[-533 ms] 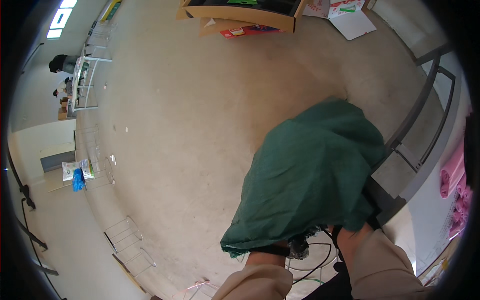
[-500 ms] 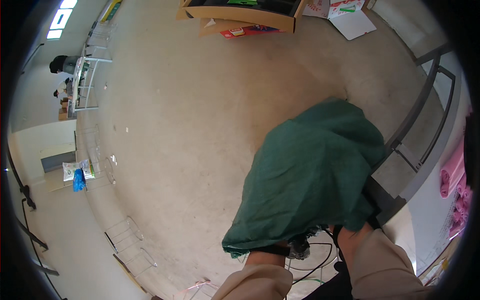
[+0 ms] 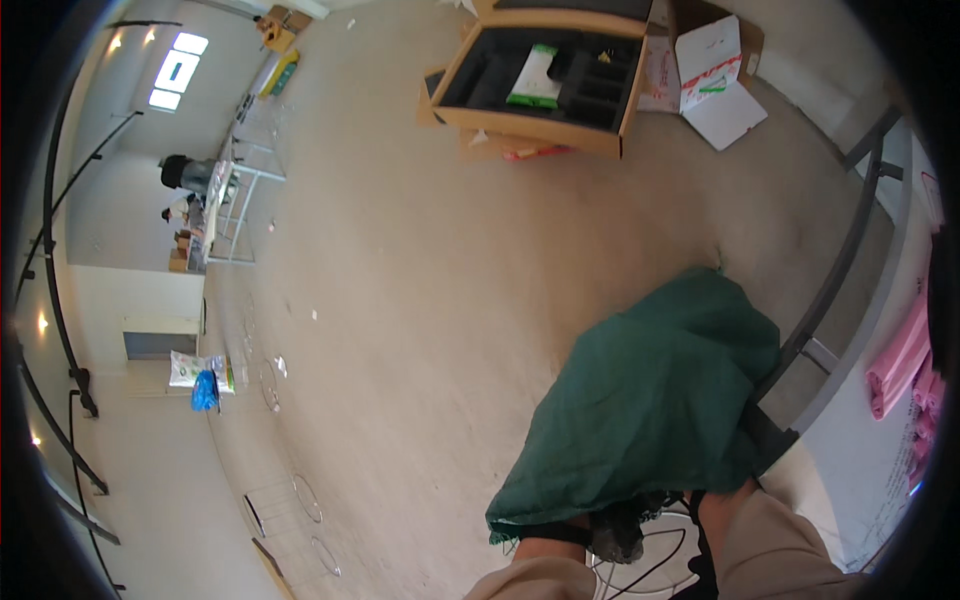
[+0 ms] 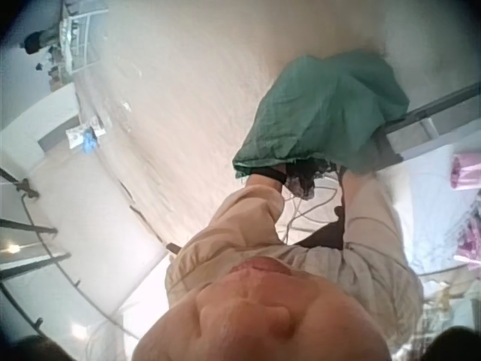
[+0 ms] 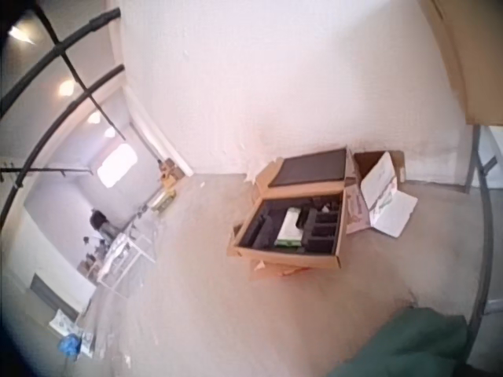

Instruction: Applying adhesive labels to small pink plastic cylinders.

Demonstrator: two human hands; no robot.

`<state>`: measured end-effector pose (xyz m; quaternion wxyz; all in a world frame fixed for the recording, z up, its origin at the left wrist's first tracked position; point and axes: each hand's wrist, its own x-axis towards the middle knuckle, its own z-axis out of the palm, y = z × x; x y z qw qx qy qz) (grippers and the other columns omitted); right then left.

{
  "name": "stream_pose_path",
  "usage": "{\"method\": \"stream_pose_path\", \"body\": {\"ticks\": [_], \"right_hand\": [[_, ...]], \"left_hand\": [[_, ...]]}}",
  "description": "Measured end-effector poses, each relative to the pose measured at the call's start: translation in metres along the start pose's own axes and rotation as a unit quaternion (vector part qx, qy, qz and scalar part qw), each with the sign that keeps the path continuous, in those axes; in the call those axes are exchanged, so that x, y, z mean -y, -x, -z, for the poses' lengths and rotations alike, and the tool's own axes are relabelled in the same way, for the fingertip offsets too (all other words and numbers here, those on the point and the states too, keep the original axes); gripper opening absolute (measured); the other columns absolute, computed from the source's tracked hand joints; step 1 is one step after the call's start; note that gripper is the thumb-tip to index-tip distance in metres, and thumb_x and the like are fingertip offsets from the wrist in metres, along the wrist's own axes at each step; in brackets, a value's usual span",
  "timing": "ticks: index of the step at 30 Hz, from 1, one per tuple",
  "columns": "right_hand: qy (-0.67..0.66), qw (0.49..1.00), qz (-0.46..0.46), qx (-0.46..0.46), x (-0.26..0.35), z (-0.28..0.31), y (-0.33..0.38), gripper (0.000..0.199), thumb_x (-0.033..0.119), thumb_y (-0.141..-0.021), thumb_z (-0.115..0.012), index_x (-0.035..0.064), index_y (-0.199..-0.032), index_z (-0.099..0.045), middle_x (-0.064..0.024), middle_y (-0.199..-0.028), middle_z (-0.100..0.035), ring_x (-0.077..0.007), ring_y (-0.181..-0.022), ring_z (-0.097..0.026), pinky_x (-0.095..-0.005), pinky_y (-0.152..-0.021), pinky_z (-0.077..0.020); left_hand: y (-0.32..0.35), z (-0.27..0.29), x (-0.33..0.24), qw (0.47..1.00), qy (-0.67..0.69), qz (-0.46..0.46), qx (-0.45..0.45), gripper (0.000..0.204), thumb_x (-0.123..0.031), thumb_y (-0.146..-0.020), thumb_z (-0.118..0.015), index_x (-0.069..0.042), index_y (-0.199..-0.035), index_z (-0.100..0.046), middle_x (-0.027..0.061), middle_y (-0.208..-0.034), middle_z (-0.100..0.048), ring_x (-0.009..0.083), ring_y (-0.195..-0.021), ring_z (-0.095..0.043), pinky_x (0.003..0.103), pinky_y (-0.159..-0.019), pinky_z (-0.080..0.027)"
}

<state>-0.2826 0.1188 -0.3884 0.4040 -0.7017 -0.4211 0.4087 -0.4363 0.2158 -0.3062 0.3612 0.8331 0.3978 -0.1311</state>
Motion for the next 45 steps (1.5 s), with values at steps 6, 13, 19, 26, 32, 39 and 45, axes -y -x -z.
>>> {"method": "stream_pose_path", "body": {"ticks": [6, 13, 19, 26, 32, 39, 45], "right_hand": [[0.019, 0.999, 0.015, -0.041, 0.023, 0.042, -0.022, 0.033, 0.019, -0.093, -0.049, 0.0016, -0.12, -0.056, -0.013, -0.124, -0.057, -0.0274, -0.12, -0.05, -0.0386, -0.106, -0.0339], [0.072, 0.994, 0.018, -0.085, 0.063, 0.102, 0.007, 0.033, 0.019, -0.093, -0.049, 0.0015, -0.12, -0.056, -0.013, -0.124, -0.057, -0.0273, -0.12, -0.05, -0.0385, -0.106, -0.0343], [-0.366, 0.899, -0.232, -0.066, 0.144, 0.146, 0.038, 0.035, 0.02, -0.089, -0.061, -0.0002, -0.117, -0.057, -0.0117, -0.112, -0.062, -0.0214, -0.104, -0.06, -0.0331, -0.092, -0.0471], [-0.436, 0.845, -0.284, -0.12, 0.218, 0.163, 0.135, 0.044, 0.032, -0.081, -0.073, 0.001, -0.109, -0.063, -0.0047, -0.094, -0.065, -0.0119, -0.081, -0.06, -0.0248, -0.069, -0.0471], [-0.614, 0.738, -0.111, -0.258, 0.267, 0.185, 0.227, 0.05, 0.017, -0.081, -0.074, 0.0027, -0.124, -0.053, -0.0074, -0.106, -0.063, -0.0191, -0.097, -0.062, -0.0338, -0.083, -0.0518], [-0.605, 0.683, 0.005, -0.41, 0.256, 0.251, 0.276, 0.037, 0.013, -0.085, -0.069, 0.0006, -0.117, -0.056, -0.0085, -0.102, -0.064, -0.0185, -0.087, -0.065, -0.0336, -0.076, -0.0554], [-0.626, 0.65, 0.008, -0.431, 0.22, 0.289, 0.279, 0.036, 0.017, -0.086, -0.069, 0.0013, -0.116, -0.056, -0.0093, -0.103, -0.064, -0.0182, -0.088, -0.065, -0.0341, -0.076, -0.0553]], "left_hand": [[-0.029, 0.028, -0.032, 0.999, 0.002, -0.051, -0.014, 0.039, -0.014, -0.091, -0.049, -0.004, -0.129, -0.051, 0.0172, -0.136, -0.048, 0.0291, -0.13, -0.042, 0.04, -0.11, -0.031], [-0.02, 0.042, -0.086, 0.992, 0.035, -0.121, -0.023, 0.039, -0.014, -0.091, -0.049, -0.004, -0.129, -0.051, 0.017, -0.136, -0.049, 0.0289, -0.13, -0.042, 0.039, -0.109, -0.031], [-0.001, 0.039, -0.14, 0.625, 0.742, 0.153, 0.185, 0.034, -0.026, -0.094, -0.055, -0.005, -0.121, -0.056, 0.0095, -0.123, -0.06, 0.0249, -0.112, -0.058, 0.038, -0.098, -0.047], [0.083, 0.097, -0.203, 0.714, 0.665, 0.098, 0.197, 0.047, -0.025, -0.092, -0.058, 0.006, -0.125, -0.047, 0.0164, -0.118, -0.059, 0.0276, -0.103, -0.062, 0.041, -0.089, -0.051], [0.112, 0.116, -0.289, 0.827, 0.516, -0.125, 0.185, 0.048, -0.016, -0.086, -0.064, 0.006, -0.126, -0.049, 0.0116, -0.116, -0.058, 0.0181, -0.102, -0.058, 0.032, -0.087, -0.047], [0.1, 0.086, -0.412, 0.83, 0.432, -0.215, 0.279, 0.05, -0.019, -0.082, -0.071, 0.007, -0.121, -0.053, 0.0112, -0.107, -0.061, 0.0171, -0.093, -0.06, 0.031, -0.08, -0.049], [0.059, 0.054, -0.462, 0.863, 0.352, -0.194, 0.305, 0.054, -0.028, -0.076, -0.079, 0.007, -0.112, -0.058, 0.013, -0.102, -0.063, 0.0193, -0.089, -0.062, 0.032, -0.075, -0.051]]}}
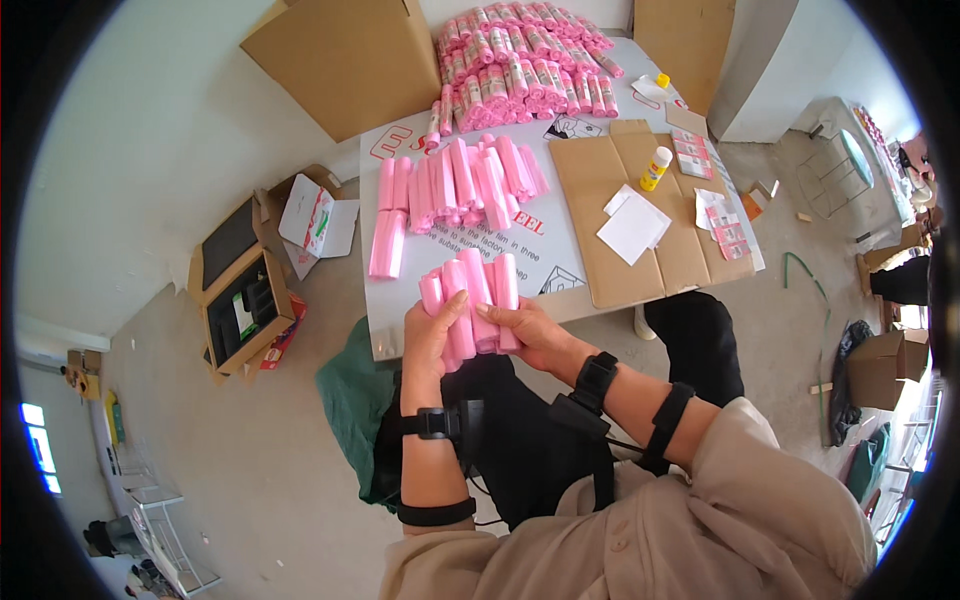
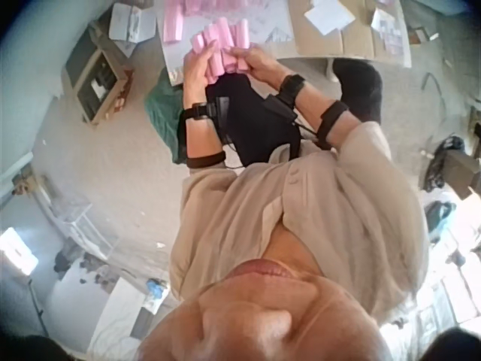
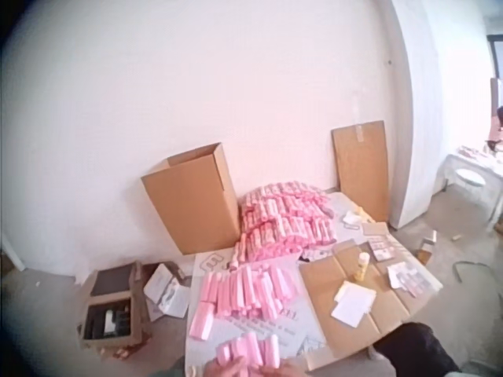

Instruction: Applying adhesive labels to small pink plastic cylinders.

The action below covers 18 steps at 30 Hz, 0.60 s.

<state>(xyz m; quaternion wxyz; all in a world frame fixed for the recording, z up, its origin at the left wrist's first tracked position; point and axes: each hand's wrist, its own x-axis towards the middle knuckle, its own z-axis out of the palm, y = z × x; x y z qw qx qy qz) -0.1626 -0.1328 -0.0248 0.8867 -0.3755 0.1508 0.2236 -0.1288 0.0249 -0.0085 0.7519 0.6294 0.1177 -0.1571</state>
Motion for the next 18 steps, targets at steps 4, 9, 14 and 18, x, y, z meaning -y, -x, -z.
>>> {"method": "stream_pose_path", "body": {"ticks": [4, 9, 14, 18], "right_hand": [[-0.028, 0.999, -0.015, -0.016, 0.01, 0.006, -0.046, 0.044, 0.025, -0.084, -0.071, -0.0025, -0.115, -0.055, -0.012, -0.104, -0.064, -0.0196, -0.088, -0.065, -0.035, -0.074, -0.055], [0.218, 0.95, -0.035, -0.22, 0.007, 0.013, -0.097, 0.064, 0.038, -0.077, -0.076, -0.0118, -0.11, -0.054, -0.0185, -0.099, -0.065, -0.0262, -0.089, -0.064, -0.0402, -0.077, -0.0528], [0.514, 0.844, 0.067, -0.137, 0.019, 0.01, -0.082, 0.079, 0.035, -0.076, -0.075, -0.0145, -0.127, -0.038, -0.0314, -0.117, -0.053, -0.038, -0.107, -0.056, -0.0428, -0.085, -0.0486], [0.578, 0.779, 0.183, -0.16, 0.011, 0.016, -0.064, 0.083, 0.026, -0.073, -0.074, -0.0183, -0.129, -0.03, -0.0354, -0.119, -0.047, -0.0463, -0.115, -0.046, -0.0443, -0.096, -0.0417]], "left_hand": [[-0.042, -0.001, -0.017, 0.999, -0.041, 0.008, -0.004, 0.052, -0.029, -0.075, -0.079, 0.007, -0.108, -0.06, 0.0127, -0.098, -0.065, 0.0199, -0.083, -0.063, 0.033, -0.072, -0.052], [-0.096, 0.011, -0.01, 0.969, -0.235, -0.016, -0.078, 0.051, -0.032, -0.075, -0.079, 0.007, -0.102, -0.06, 0.0166, -0.095, -0.065, 0.024, -0.085, -0.064, 0.037, -0.071, -0.051], [-0.095, 0.008, -0.005, 0.918, -0.378, -0.055, -0.106, 0.064, -0.033, -0.075, -0.076, 0.012, -0.114, -0.053, 0.0269, -0.111, -0.059, 0.0362, -0.1, -0.06, 0.042, -0.085, -0.048], [-0.088, 0.015, 0.01, 0.877, -0.429, -0.145, -0.16, 0.07, -0.031, -0.083, -0.068, 0.012, -0.131, -0.038, 0.031, -0.13, -0.045, 0.0408, -0.122, -0.044, 0.042, -0.104, -0.035]]}}
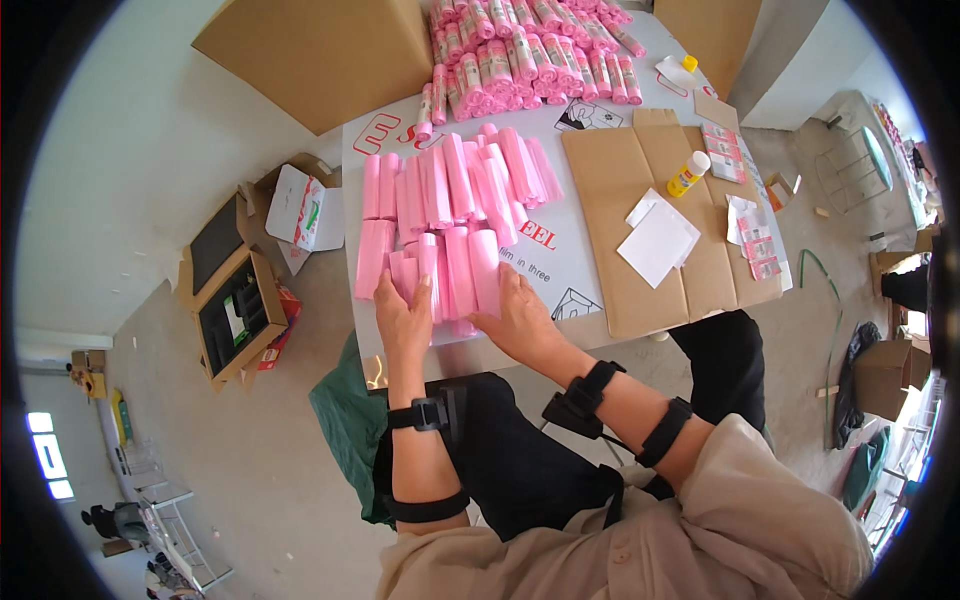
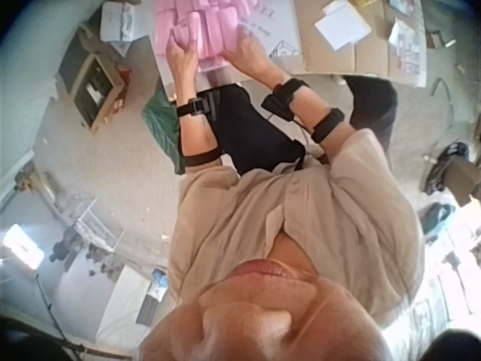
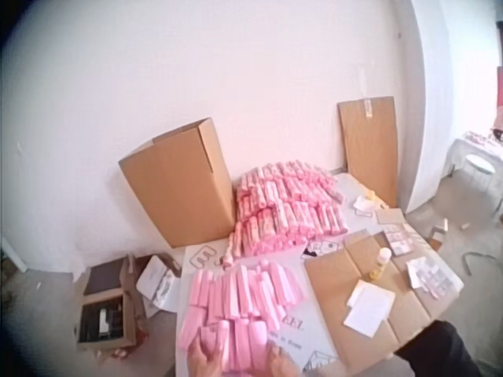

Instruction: Applying adhesive labels to small pink plastic cylinders.

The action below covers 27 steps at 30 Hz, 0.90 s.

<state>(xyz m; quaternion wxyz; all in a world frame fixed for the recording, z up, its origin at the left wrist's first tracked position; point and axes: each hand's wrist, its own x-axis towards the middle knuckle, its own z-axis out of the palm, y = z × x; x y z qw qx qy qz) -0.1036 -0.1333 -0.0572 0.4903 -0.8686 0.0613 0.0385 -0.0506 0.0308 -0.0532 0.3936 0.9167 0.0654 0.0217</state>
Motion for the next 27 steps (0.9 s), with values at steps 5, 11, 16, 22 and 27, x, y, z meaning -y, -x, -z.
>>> {"method": "stream_pose_path", "body": {"ticks": [5, 11, 16, 22, 27], "right_hand": [[0.092, 0.988, 0.12, 0.015, -0.012, 0.014, 0.02, 0.098, 0.023, -0.072, -0.077, -0.0152, -0.138, -0.016, -0.033, -0.126, -0.041, -0.0447, -0.118, -0.044, -0.0456, -0.098, -0.0404], [0.163, 0.98, 0.108, -0.028, -0.022, -0.016, 0.014, 0.102, 0.02, -0.068, -0.078, -0.0166, -0.138, -0.015, -0.0332, -0.131, -0.036, -0.0444, -0.116, -0.042, -0.0424, -0.099, -0.0389], [0.183, 0.979, 0.086, -0.015, -0.002, -0.014, 0.009, 0.101, 0.021, -0.069, -0.078, -0.0163, -0.138, -0.015, -0.0316, -0.134, -0.034, -0.0443, -0.121, -0.039, -0.0432, -0.103, -0.0358], [0.121, 0.988, 0.099, -0.006, -0.032, 0.014, 0.028, 0.092, 0.021, -0.07, -0.076, -0.0129, -0.137, -0.022, -0.0306, -0.136, -0.035, -0.0422, -0.127, -0.035, -0.0432, -0.107, -0.0324], [0.041, 0.997, 0.064, 0.031, -0.031, 0.056, 0.061, 0.05, 0.016, -0.072, -0.072, -0.0074, -0.112, -0.053, -0.0247, -0.105, -0.059, -0.037, -0.102, -0.057, -0.0422, -0.089, -0.0458]], "left_hand": [[0.02, -0.004, 0.007, 0.997, -0.024, -0.078, -0.002, 0.068, -0.025, -0.088, -0.061, 0.005, -0.139, -0.029, 0.0319, -0.138, -0.036, 0.0428, -0.129, -0.036, 0.046, -0.107, -0.031], [0.015, -0.016, 0.008, 0.989, -0.1, -0.106, 0.019, 0.067, -0.021, -0.089, -0.057, -0.013, -0.146, -0.023, 0.0309, -0.142, -0.028, 0.0469, -0.128, -0.034, 0.051, -0.105, -0.031], [0.005, -0.006, 0.009, 0.984, -0.156, -0.071, 0.041, 0.065, -0.022, -0.089, -0.058, -0.013, -0.145, -0.025, 0.03, -0.141, -0.03, 0.046, -0.127, -0.036, 0.051, -0.104, -0.033], [0.035, 0.002, 0.002, 0.99, -0.1, -0.098, -0.01, 0.065, -0.02, -0.088, -0.06, -0.005, -0.142, -0.028, 0.0274, -0.141, -0.034, 0.0433, -0.128, -0.036, 0.045, -0.105, -0.034], [0.09, 0.02, -0.002, 0.994, -0.051, -0.084, -0.054, 0.051, -0.017, -0.087, -0.061, 0.002, -0.131, -0.042, 0.0267, -0.128, -0.047, 0.0389, -0.12, -0.046, 0.042, -0.101, -0.037]]}}
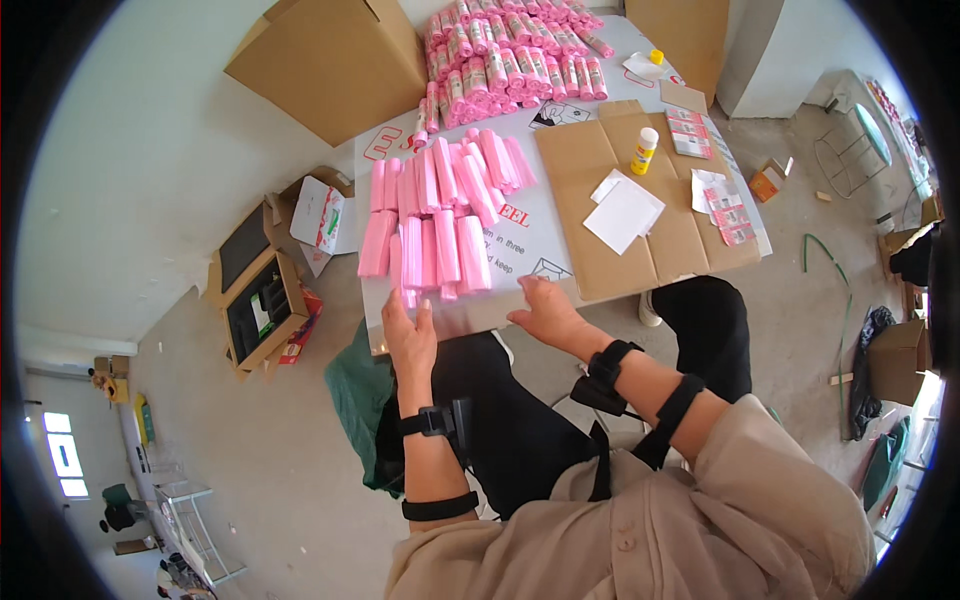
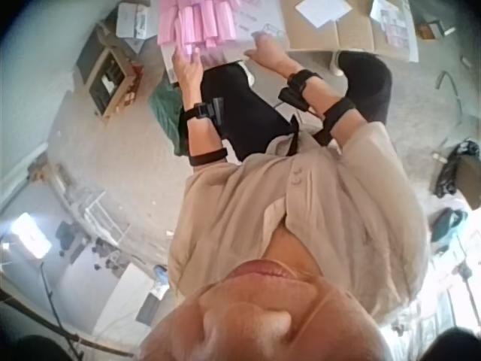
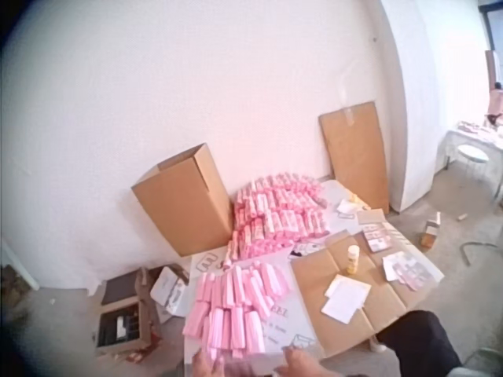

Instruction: Applying adhesive labels to small pink plastic cylinders.

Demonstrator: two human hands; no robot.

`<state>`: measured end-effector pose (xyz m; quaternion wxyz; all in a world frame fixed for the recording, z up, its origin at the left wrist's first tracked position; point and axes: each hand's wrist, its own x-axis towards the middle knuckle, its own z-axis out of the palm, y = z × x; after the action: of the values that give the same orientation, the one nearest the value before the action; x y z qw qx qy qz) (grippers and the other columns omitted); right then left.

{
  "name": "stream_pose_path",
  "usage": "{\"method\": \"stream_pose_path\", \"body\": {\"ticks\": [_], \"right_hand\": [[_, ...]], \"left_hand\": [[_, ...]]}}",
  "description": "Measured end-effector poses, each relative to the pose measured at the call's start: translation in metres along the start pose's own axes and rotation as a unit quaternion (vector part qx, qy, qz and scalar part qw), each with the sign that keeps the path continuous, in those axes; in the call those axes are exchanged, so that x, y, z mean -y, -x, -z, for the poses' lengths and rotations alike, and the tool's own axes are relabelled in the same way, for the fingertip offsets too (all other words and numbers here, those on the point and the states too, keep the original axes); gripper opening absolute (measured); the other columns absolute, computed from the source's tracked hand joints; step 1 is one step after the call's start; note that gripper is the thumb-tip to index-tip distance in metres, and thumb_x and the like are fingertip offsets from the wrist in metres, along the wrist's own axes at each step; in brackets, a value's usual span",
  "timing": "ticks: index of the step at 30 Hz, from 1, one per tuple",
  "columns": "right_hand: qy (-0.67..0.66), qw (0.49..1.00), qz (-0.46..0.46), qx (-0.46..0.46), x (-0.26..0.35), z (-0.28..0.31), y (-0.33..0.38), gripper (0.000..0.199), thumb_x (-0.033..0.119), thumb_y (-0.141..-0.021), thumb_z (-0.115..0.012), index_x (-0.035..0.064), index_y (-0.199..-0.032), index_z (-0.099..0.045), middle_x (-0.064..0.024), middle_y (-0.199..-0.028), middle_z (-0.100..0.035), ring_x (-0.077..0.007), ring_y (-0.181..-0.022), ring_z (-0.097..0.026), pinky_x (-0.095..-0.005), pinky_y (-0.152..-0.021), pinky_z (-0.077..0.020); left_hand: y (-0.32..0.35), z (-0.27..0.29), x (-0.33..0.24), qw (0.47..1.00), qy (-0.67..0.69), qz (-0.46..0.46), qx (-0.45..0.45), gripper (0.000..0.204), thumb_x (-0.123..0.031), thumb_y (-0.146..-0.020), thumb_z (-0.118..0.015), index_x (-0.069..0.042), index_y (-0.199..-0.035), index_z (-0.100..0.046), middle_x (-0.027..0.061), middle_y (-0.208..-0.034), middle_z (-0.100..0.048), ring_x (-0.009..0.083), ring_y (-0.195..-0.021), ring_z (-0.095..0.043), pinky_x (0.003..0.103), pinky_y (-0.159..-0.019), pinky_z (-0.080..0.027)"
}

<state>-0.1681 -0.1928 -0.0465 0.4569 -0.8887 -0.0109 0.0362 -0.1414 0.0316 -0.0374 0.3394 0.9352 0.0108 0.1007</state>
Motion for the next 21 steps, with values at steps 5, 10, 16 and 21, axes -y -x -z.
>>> {"method": "stream_pose_path", "body": {"ticks": [5, 10, 16, 21], "right_hand": [[-0.375, 0.896, 0.032, 0.236, 0.096, 0.083, 0.067, 0.005, 0.004, -0.082, -0.065, -0.0004, -0.08, -0.065, -0.0003, -0.07, -0.062, -0.0066, -0.065, -0.055, -0.0209, -0.058, -0.0431], [-0.306, 0.766, 0.508, 0.249, 0.184, 0.159, 0.158, 0.011, 0.011, -0.082, -0.059, 0.002, -0.087, -0.063, -0.0131, -0.079, -0.062, -0.0288, -0.073, -0.059, -0.0397, -0.073, -0.0472], [-0.361, 0.804, 0.45, 0.145, 0.139, 0.19, 0.229, 0.016, 0.014, -0.084, -0.059, 0.0015, -0.093, -0.065, -0.0138, -0.085, -0.065, -0.0275, -0.076, -0.061, -0.0389, -0.076, -0.0459], [-0.39, 0.811, 0.431, 0.069, 0.103, 0.221, 0.241, 0.021, 0.017, -0.086, -0.059, 0.0011, -0.098, -0.066, -0.0143, -0.091, -0.067, -0.0263, -0.078, -0.062, -0.0383, -0.079, -0.0449]], "left_hand": [[0.059, 0.008, -0.024, 0.988, 0.132, 0.079, 0.027, 0.036, -0.015, -0.086, -0.063, 0.004, -0.116, -0.056, 0.022, -0.099, -0.064, 0.0336, -0.093, -0.063, 0.036, -0.086, -0.048], [0.088, -0.004, -0.097, 0.978, 0.105, -0.107, 0.146, 0.025, -0.01, -0.087, -0.062, 0.005, -0.108, -0.06, 0.01, -0.079, -0.066, 0.0129, -0.071, -0.062, 0.026, -0.065, -0.049], [0.115, -0.023, -0.172, 0.938, 0.122, -0.164, 0.281, 0.03, -0.013, -0.087, -0.063, 0.004, -0.11, -0.059, 0.0125, -0.081, -0.066, 0.0156, -0.071, -0.062, 0.028, -0.066, -0.05], [0.124, -0.059, -0.183, 0.908, 0.094, -0.192, 0.359, 0.028, -0.012, -0.084, -0.063, 0.005, -0.106, -0.059, 0.0201, -0.082, -0.066, 0.034, -0.074, -0.064, 0.039, -0.068, -0.05]]}}
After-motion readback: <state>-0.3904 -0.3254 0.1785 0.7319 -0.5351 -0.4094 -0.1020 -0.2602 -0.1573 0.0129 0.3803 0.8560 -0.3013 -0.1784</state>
